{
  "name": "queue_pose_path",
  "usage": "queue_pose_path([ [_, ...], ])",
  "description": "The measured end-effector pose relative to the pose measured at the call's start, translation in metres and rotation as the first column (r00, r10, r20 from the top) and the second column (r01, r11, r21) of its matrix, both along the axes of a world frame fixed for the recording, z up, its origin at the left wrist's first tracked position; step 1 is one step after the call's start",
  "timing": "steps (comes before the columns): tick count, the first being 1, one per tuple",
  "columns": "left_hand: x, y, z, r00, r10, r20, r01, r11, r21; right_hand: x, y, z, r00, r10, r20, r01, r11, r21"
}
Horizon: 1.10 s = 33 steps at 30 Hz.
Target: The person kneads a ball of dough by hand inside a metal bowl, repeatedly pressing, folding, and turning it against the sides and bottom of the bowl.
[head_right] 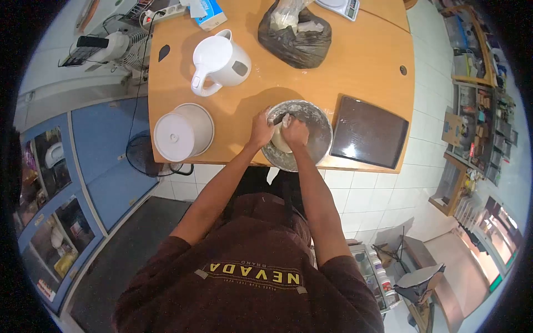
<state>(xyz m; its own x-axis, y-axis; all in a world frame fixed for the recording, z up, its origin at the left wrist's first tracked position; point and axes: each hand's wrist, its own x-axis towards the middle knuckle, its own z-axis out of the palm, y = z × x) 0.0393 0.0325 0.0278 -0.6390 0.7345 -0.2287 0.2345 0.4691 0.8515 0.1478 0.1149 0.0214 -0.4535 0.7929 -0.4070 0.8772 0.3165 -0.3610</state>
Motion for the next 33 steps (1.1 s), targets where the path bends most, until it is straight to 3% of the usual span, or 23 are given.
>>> queue_pose_path([
  [1,-0.001,-0.001,-0.001,1.000,0.002,0.006,-0.002,1.000,0.007,0.000,0.001,0.002,0.999,-0.036,-0.001,0.036,0.999,-0.035],
  [4,-0.001,-0.001,-0.007,1.000,0.015,0.001,-0.015,1.000,0.026,0.021,-0.006,0.020,0.961,0.109,-0.256,-0.067,0.984,0.167],
  [7,0.001,0.004,-0.010,0.999,0.046,-0.003,-0.045,0.999,0.029,0.041,-0.016,0.028,0.937,0.287,-0.199,-0.225,0.932,0.285],
  [10,0.004,0.004,-0.008,1.000,0.013,0.008,-0.013,1.000,0.020,0.038,-0.021,0.042,0.941,0.316,-0.116,-0.281,0.928,0.246],
  [11,0.004,0.002,-0.007,1.000,-0.009,0.010,0.009,1.000,0.013,0.036,-0.018,0.049,0.942,0.335,-0.024,-0.329,0.934,0.139],
  [17,0.008,-0.001,-0.013,0.999,-0.046,-0.005,0.046,0.999,-0.004,0.023,-0.017,0.057,0.869,0.471,-0.151,-0.372,0.824,0.426],
  [20,0.007,0.002,-0.006,0.999,-0.041,0.009,0.042,0.999,-0.010,0.030,-0.027,0.020,0.896,0.360,-0.260,-0.323,0.930,0.174],
  [23,0.003,0.006,-0.007,0.994,-0.106,0.006,0.105,0.994,0.015,0.031,-0.030,-0.001,0.921,0.263,-0.287,-0.199,0.952,0.234],
  [27,0.002,0.006,-0.014,0.992,-0.124,-0.036,0.124,0.992,0.007,0.015,-0.014,-0.012,0.962,0.104,-0.253,-0.067,0.987,0.149],
  [30,0.002,0.009,-0.012,0.985,-0.133,-0.111,0.137,0.990,0.036,0.000,0.002,0.006,0.998,0.022,0.056,-0.021,0.999,-0.029],
  [33,0.001,0.009,-0.003,0.991,-0.136,-0.001,0.136,0.990,-0.020,-0.001,0.006,-0.004,0.996,-0.088,0.020,0.088,0.996,-0.015],
])
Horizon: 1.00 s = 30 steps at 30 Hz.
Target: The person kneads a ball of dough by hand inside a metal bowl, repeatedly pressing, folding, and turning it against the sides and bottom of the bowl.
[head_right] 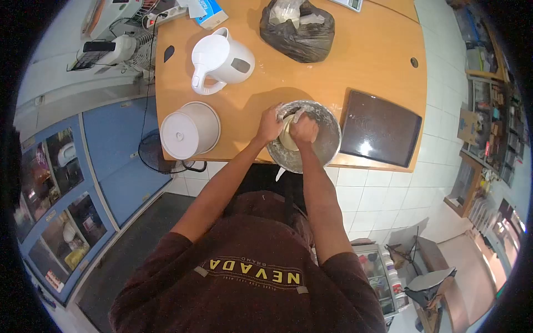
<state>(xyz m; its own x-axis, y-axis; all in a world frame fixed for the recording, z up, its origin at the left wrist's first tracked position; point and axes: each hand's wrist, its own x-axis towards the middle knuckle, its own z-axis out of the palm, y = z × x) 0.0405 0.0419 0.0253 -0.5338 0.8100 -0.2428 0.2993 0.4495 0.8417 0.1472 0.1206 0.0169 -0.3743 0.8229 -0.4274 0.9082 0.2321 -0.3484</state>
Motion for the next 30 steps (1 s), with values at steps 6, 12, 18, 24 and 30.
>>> queue_pose_path([
  [6,0.000,-0.006,-0.017,1.000,0.018,-0.010,-0.017,1.000,0.015,0.024,-0.009,-0.016,0.902,-0.339,-0.269,0.353,0.936,0.004],
  [12,0.006,-0.011,-0.015,0.996,0.094,-0.005,-0.094,0.995,0.037,0.067,-0.024,0.028,0.854,-0.100,-0.511,0.151,0.987,0.059],
  [18,0.006,-0.013,-0.031,0.999,0.046,0.008,-0.046,0.997,0.063,0.064,-0.035,0.041,0.915,0.080,-0.396,0.012,0.974,0.225],
  [24,0.006,-0.009,-0.012,0.997,0.073,0.000,-0.073,0.997,0.032,0.039,-0.037,0.038,0.787,0.153,-0.598,-0.029,0.977,0.212],
  [30,0.004,-0.009,-0.008,1.000,0.018,-0.022,-0.017,0.999,0.046,0.031,-0.047,0.010,0.913,0.151,-0.379,-0.027,0.949,0.314],
])
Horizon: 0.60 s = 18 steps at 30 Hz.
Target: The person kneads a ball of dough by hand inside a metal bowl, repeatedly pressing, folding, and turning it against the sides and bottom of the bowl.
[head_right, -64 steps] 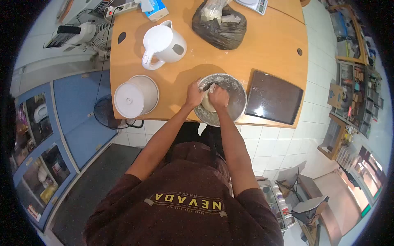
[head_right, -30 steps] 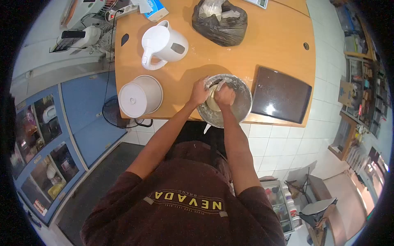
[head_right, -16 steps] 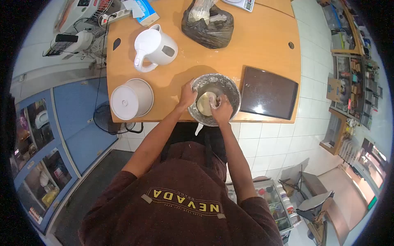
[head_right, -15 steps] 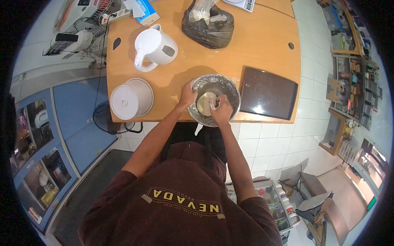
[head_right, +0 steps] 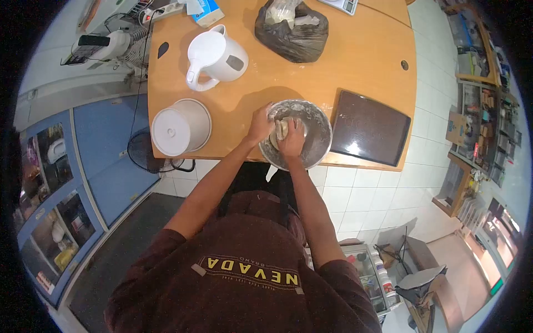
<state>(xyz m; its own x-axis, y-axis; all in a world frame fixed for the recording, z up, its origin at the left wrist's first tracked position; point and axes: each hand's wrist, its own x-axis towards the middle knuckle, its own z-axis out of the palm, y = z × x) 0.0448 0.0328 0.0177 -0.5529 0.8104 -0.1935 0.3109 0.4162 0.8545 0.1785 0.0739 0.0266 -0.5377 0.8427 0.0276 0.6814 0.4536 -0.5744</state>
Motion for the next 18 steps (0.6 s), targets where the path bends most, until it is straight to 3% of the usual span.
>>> queue_pose_path([
  [3,0.000,0.005,0.007,0.996,0.012,0.084,-0.005,0.997,-0.076,-0.006,0.014,-0.013,0.995,0.051,0.087,-0.055,0.997,0.049],
  [6,0.001,0.004,-0.005,1.000,0.002,0.017,-0.002,1.000,0.022,-0.013,0.028,-0.016,0.989,0.018,0.150,-0.011,0.999,-0.053],
  [12,0.003,0.002,0.001,1.000,0.002,0.009,-0.001,1.000,-0.025,-0.018,0.041,-0.021,0.962,-0.216,0.168,0.250,0.943,-0.218],
  [15,0.008,-0.001,0.004,0.999,0.053,-0.004,-0.053,0.996,-0.073,-0.011,0.042,-0.018,0.931,-0.343,-0.125,0.289,0.902,-0.321],
  [18,0.009,-0.003,0.002,0.978,0.170,0.118,-0.162,0.984,-0.074,0.004,0.038,0.000,0.893,-0.368,-0.260,0.288,0.910,-0.299],
])
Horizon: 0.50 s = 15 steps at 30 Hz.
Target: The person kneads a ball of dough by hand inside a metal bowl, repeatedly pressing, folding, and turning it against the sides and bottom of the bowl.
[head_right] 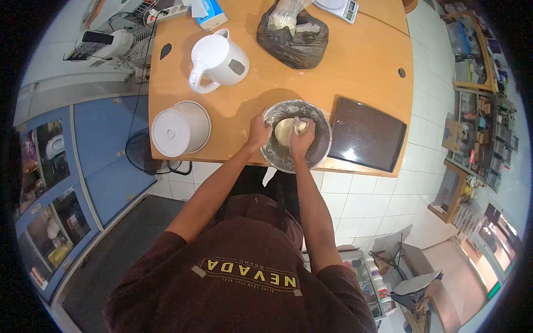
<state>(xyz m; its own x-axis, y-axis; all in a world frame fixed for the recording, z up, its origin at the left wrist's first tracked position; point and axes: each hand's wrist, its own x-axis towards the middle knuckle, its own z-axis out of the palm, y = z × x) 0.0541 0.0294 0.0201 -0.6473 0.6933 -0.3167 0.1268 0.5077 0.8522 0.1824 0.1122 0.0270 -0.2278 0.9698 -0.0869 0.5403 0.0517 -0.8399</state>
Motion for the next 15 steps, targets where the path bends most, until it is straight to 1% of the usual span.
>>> queue_pose_path([
  [3,0.007,-0.001,0.006,0.994,0.044,-0.102,-0.039,0.998,0.048,0.013,-0.008,0.035,0.982,0.165,-0.095,-0.153,0.981,0.118],
  [4,0.009,-0.002,-0.001,0.994,0.057,-0.096,-0.052,0.997,0.051,0.020,-0.008,0.038,0.955,0.295,-0.046,-0.287,0.950,0.121],
  [5,0.011,-0.002,-0.011,0.994,0.069,-0.090,-0.064,0.996,0.055,0.027,-0.011,0.044,0.930,0.351,0.106,-0.362,0.925,0.113],
  [7,0.012,-0.002,-0.008,0.995,0.080,-0.066,-0.076,0.995,0.066,0.032,-0.018,0.063,0.807,0.440,0.395,-0.500,0.864,0.058],
  [8,0.011,-0.003,-0.006,0.996,0.079,-0.049,-0.075,0.995,0.073,0.043,-0.021,0.044,0.732,0.475,0.489,-0.576,0.814,0.072],
  [11,0.012,-0.003,-0.011,0.999,0.032,-0.034,-0.029,0.997,0.066,0.042,-0.031,0.047,0.698,0.499,0.514,-0.640,0.756,0.135],
  [12,0.012,-0.002,-0.011,0.999,0.009,-0.035,-0.007,0.998,0.057,0.042,-0.032,0.041,0.678,0.485,0.552,-0.651,0.745,0.144],
  [15,0.018,0.001,-0.011,0.992,0.048,-0.119,-0.039,0.996,0.078,0.035,-0.026,0.025,0.759,0.584,0.288,-0.627,0.774,0.083],
])
